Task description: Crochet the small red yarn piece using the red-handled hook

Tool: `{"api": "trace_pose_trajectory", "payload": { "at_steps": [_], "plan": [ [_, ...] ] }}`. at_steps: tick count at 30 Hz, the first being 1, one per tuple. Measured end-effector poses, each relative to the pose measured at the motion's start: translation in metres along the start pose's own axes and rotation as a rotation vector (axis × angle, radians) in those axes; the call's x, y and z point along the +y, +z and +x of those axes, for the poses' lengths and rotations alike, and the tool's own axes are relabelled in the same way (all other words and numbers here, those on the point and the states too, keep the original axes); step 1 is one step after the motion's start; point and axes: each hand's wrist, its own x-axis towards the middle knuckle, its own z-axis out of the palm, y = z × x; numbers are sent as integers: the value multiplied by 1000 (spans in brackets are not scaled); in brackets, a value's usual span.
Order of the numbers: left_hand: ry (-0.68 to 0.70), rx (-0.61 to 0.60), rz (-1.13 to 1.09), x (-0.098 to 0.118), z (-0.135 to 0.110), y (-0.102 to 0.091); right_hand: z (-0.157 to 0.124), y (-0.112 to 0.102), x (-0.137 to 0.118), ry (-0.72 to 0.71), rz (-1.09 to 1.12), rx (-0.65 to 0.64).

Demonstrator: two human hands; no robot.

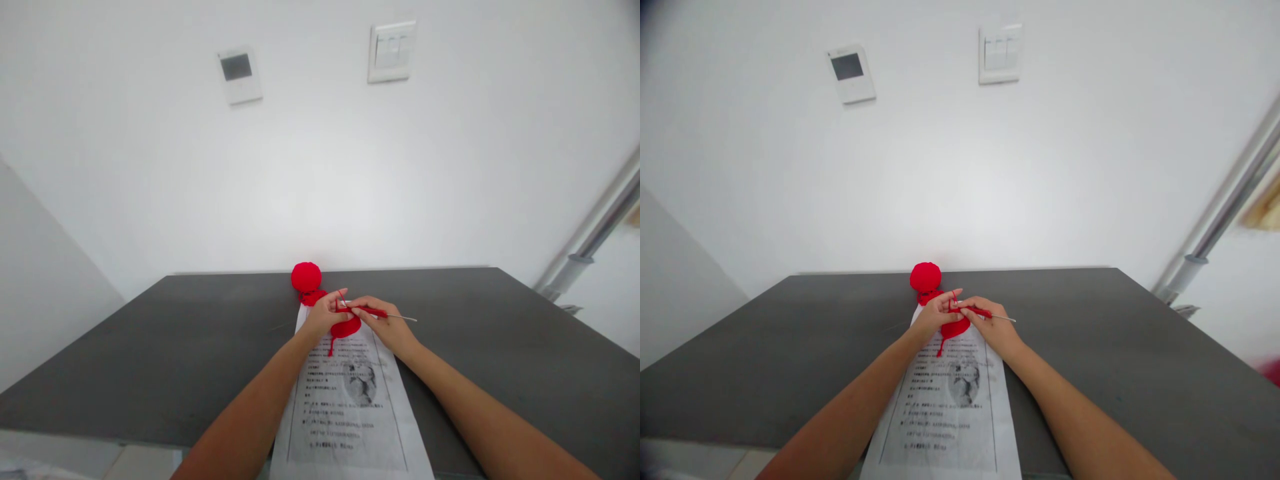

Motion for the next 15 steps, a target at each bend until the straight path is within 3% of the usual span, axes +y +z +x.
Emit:
{"api": "trace_pose_trajectory", "payload": {
  "at_steps": [9,15],
  "plan": [
    [-21,32,76,-9,4,-4,0,2,3,9,-21,-60],
    [-15,-2,96,-8,4,-4,-2,2,1,-8,-47,-31]
  ]
}}
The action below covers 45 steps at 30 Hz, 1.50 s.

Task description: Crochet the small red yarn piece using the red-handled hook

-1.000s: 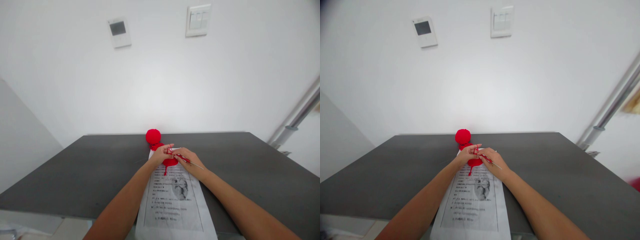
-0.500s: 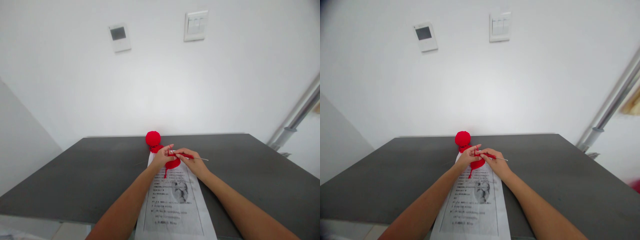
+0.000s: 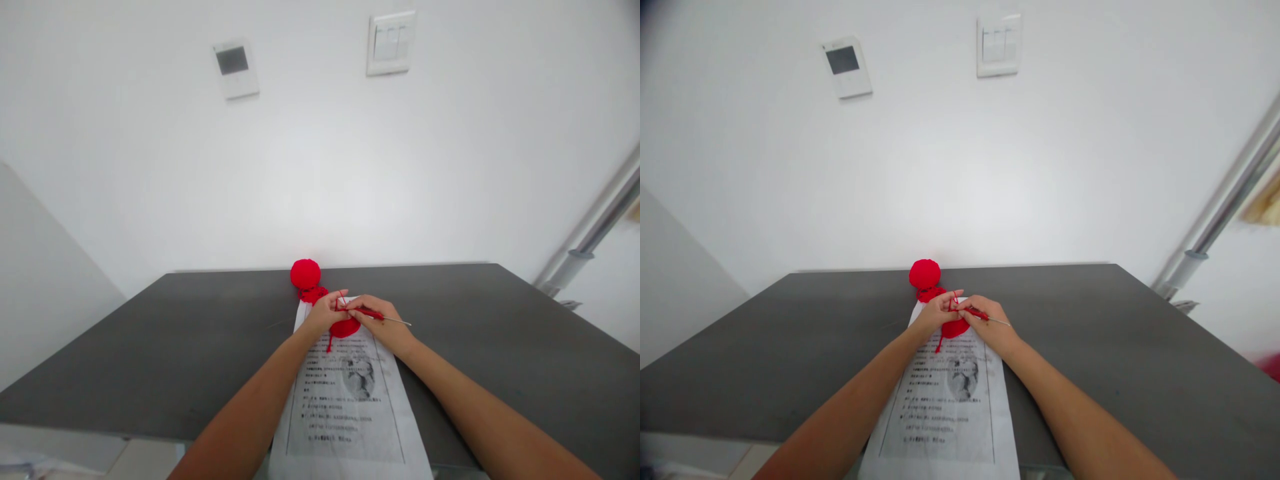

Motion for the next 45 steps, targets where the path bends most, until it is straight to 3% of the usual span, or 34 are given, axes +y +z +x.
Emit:
{"api": "trace_pose_trajectory", "payload": {
  "at_steps": [14,29,45],
  "plan": [
    [32,-5,-60,13,-4,-4,3,-2,3,115,154,99],
    [141,10,-33,35,-16,2,3,-6,-16,156,238,193],
    [166,14,-21,40,-19,2,5,-10,-11,260,555,114]
  ]
}}
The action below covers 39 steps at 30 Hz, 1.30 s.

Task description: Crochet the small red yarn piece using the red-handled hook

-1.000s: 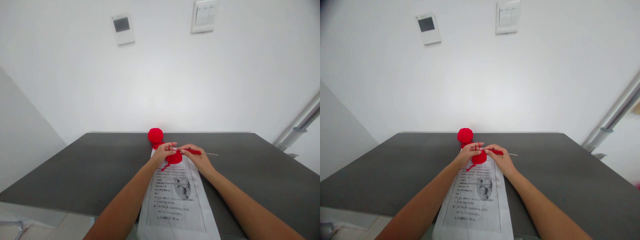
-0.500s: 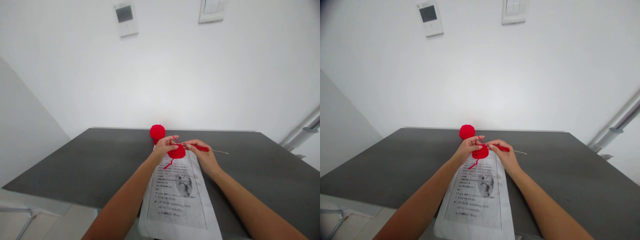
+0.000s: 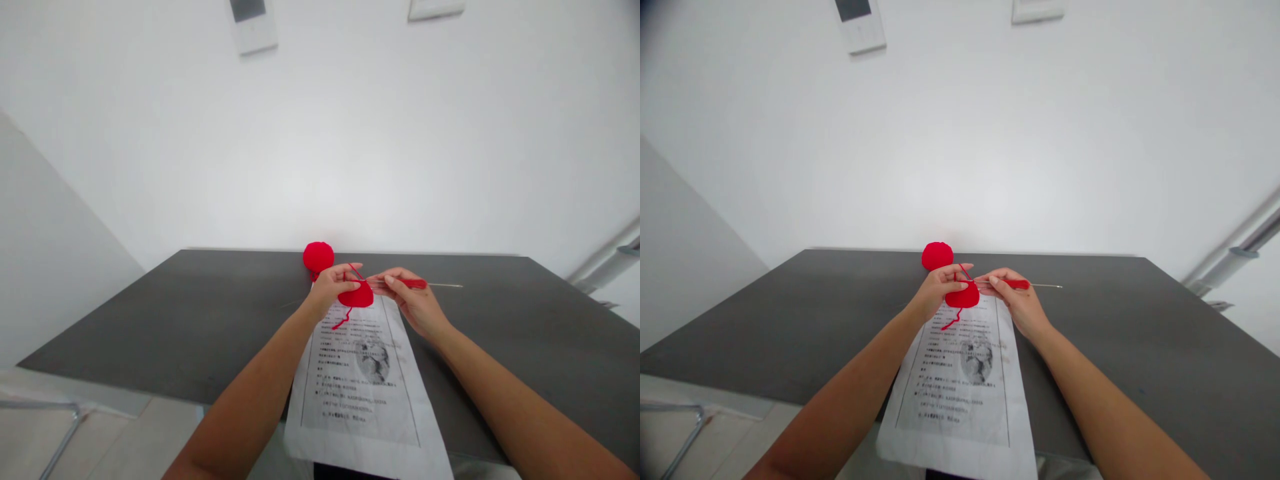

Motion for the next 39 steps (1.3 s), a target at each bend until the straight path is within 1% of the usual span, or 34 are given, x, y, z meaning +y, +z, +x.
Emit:
{"api": "trace_pose_trajectory", "payload": {
  "at_steps": [4,9,13,17,23,25,29,31,34,39],
  "plan": [
    [-11,-19,-46,0,0,-1,0,0,-1,-2,29,-42],
    [-23,-29,-46,0,1,-3,-1,-2,-5,2,-5,-76],
    [-24,-31,-5,1,0,-4,-2,-5,-7,-4,-63,-99],
    [-18,-30,39,1,-1,-4,-2,-7,-10,-60,-159,-139],
    [51,-22,44,1,-1,-3,-5,-6,-17,-109,-312,-125],
    [64,-22,25,2,-1,-2,-5,-5,-17,-108,-267,-111],
    [78,-45,-43,5,-3,0,-6,1,-15,-71,-12,-86],
    [71,-63,-77,6,-3,1,-6,3,-13,-64,56,-78],
    [51,-85,-104,7,-3,2,-7,5,-10,-110,46,-60],
    [63,-89,-95,8,-5,3,-8,2,-3,-213,-70,-53]
  ]
}}
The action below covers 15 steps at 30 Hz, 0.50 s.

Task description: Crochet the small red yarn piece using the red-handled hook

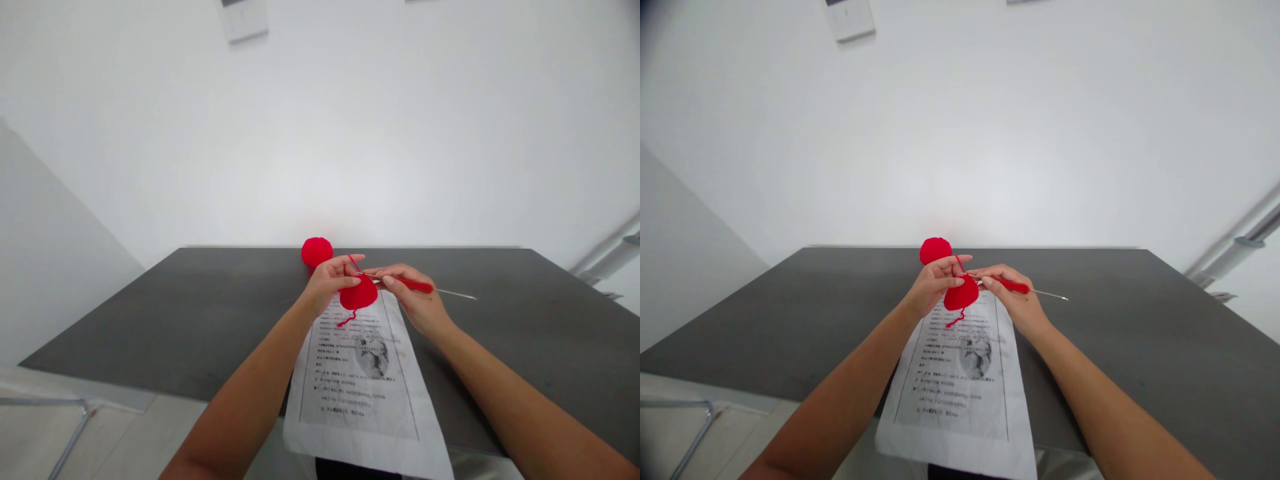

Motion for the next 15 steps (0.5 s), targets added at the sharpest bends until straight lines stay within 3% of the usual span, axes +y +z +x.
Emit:
{"api": "trace_pose_trajectory", "payload": {
  "at_steps": [7,15],
  "plan": [
    [19,19,4,1,-1,2,-4,5,-7,-123,-174,-2],
    [-34,12,-148,-1,-2,7,-6,10,-9,-146,-184,58]
  ]
}}
